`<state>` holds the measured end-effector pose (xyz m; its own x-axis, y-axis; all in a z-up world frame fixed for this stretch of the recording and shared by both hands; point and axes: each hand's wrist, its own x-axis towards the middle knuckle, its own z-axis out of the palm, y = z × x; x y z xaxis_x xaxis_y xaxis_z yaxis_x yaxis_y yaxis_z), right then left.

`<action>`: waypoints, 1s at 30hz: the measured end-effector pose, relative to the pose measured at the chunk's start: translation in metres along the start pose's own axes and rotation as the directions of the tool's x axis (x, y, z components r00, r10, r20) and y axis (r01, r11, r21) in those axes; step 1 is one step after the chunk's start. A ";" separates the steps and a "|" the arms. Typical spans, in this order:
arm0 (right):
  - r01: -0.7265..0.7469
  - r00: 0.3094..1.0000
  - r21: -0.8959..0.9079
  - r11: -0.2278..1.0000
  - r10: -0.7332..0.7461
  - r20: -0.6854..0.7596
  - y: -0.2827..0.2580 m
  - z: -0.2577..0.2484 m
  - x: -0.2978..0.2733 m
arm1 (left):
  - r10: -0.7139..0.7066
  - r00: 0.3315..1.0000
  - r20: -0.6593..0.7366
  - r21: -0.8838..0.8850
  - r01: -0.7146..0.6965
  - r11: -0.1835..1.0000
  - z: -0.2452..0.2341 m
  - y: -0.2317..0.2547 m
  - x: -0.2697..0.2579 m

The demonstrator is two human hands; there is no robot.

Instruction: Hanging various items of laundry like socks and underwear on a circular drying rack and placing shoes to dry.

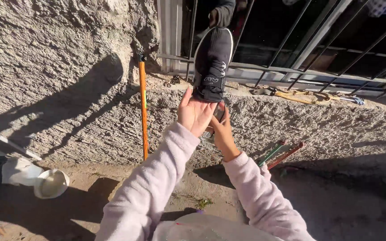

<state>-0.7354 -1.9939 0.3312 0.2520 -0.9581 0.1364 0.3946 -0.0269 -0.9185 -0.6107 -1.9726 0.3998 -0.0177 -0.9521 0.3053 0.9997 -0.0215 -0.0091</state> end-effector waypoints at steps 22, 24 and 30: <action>0.158 0.970 0.131 0.979 -0.179 0.166 0.002 -0.017 0.238 | -0.004 0.999 0.039 0.235 -0.005 0.972 -0.009 0.038 0.181; 0.352 0.921 0.014 0.936 -0.349 0.175 0.014 -0.023 0.236 | 0.040 0.999 0.006 0.245 -0.040 0.969 -0.008 0.034 0.175; 0.191 0.967 0.026 0.981 -0.193 0.166 -0.007 -0.015 0.223 | 0.043 0.999 -0.008 0.264 -0.039 0.964 -0.020 0.036 0.179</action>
<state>-0.6955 -2.2120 0.3627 0.3138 -0.8741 0.3707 0.4585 -0.2023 -0.8653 -0.5786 -2.1495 0.4346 0.0250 -0.9546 0.2969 0.9682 0.0971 0.2304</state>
